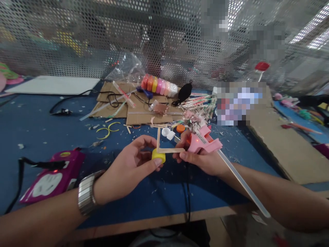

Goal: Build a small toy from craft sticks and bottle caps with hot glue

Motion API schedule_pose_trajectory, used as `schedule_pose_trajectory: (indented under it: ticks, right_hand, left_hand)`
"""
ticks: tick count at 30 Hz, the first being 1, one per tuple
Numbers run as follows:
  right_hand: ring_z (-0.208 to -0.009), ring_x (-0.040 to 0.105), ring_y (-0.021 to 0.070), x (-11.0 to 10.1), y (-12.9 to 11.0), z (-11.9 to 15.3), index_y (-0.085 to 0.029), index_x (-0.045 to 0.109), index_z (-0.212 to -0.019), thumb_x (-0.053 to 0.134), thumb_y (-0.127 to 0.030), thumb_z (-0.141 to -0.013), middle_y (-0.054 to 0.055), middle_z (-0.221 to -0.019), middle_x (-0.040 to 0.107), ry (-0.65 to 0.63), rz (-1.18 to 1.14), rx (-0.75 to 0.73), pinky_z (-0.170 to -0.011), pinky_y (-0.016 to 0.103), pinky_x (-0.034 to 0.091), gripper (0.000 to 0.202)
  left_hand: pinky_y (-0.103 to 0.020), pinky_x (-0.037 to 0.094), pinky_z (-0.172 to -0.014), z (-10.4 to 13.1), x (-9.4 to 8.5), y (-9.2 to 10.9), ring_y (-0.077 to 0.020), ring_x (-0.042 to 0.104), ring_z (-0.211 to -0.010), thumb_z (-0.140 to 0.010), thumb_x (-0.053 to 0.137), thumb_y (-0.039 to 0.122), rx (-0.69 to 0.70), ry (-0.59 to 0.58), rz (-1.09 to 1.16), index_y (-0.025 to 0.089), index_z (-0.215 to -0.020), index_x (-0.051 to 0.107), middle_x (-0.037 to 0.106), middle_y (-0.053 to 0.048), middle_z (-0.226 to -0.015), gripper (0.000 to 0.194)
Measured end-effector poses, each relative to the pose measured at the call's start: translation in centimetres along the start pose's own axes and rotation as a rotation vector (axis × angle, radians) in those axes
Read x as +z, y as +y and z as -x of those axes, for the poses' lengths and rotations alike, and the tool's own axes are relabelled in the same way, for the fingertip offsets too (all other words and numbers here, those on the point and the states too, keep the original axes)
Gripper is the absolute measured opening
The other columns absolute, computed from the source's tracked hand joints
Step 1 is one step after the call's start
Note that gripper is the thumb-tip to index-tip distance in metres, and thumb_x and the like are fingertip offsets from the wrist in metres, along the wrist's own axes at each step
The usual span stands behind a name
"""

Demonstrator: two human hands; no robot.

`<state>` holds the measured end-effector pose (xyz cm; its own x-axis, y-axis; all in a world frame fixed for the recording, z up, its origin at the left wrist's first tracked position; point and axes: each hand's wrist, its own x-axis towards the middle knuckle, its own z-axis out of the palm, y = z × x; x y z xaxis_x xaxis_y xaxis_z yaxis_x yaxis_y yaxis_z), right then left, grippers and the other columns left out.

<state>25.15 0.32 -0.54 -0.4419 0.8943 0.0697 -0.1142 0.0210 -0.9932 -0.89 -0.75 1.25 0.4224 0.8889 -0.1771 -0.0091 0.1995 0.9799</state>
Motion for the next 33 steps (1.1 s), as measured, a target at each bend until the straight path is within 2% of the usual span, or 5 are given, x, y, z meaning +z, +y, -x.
schedule_pose_trajectory:
  ticks: [10, 18, 22, 29, 33]
  right_hand:
    - [-0.08, 0.076, 0.0135, 0.2, 0.4, 0.2, -0.024, 0.064, -0.098, 0.098, -0.046, -0.088, -0.001, -0.088, 0.076, -0.025, -0.018, 0.026, -0.073, 0.026, 0.062, 0.041]
    - [-0.076, 0.079, 0.0152, -0.1, 0.4, 0.2, -0.024, 0.061, -0.107, 0.086, -0.057, -0.098, 0.004, -0.095, 0.085, -0.002, -0.094, 0.054, -0.065, 0.026, 0.057, 0.042]
    - [-0.071, 0.078, 0.0176, 0.0, 0.3, -0.1, -0.026, 0.06, -0.107, 0.089, -0.061, -0.093, 0.003, -0.089, 0.086, 0.071, -0.172, 0.073, -0.066, 0.029, 0.058, 0.047]
    - [-0.065, 0.075, 0.0223, 0.4, 0.1, -0.7, -0.028, 0.065, -0.108, 0.092, -0.062, -0.085, 0.002, -0.083, 0.084, 0.238, -0.224, 0.035, -0.065, 0.037, 0.06, 0.049]
    - [-0.062, 0.074, 0.0218, 0.4, 0.0, -0.8, -0.027, 0.064, -0.107, 0.092, -0.059, -0.083, 0.004, -0.083, 0.086, 0.311, -0.229, 0.04, -0.059, 0.035, 0.057, 0.049]
  left_hand:
    - [-0.025, 0.056, -0.071, -0.1, 0.1, -0.1, -0.0142, 0.068, -0.079, -0.09, 0.091, 0.046, 0.017, -0.033, -0.043, 0.021, -0.109, 0.065, 0.07, -0.001, -0.089, 0.041]
    - [-0.029, 0.06, -0.074, 0.1, -0.2, 0.0, -0.0168, 0.07, -0.078, -0.091, 0.089, 0.049, 0.041, 0.073, -0.106, 0.021, -0.125, 0.067, 0.075, -0.003, -0.09, 0.049]
    - [-0.031, 0.062, -0.075, 0.0, -0.1, 0.2, -0.0203, 0.075, -0.083, -0.088, 0.088, 0.046, 0.054, 0.098, -0.182, 0.021, -0.12, 0.07, 0.078, -0.005, -0.093, 0.045]
    - [-0.043, 0.062, -0.098, -0.1, -0.2, 0.0, -0.0261, 0.078, -0.101, -0.091, 0.077, 0.039, 0.236, 0.209, -0.644, 0.023, -0.107, 0.075, 0.082, -0.005, -0.112, 0.022]
    - [-0.046, 0.058, -0.105, -0.1, -0.3, 0.1, -0.0271, 0.076, -0.105, -0.092, 0.074, 0.038, 0.287, 0.238, -0.786, 0.024, -0.1, 0.074, 0.081, -0.004, -0.114, 0.016]
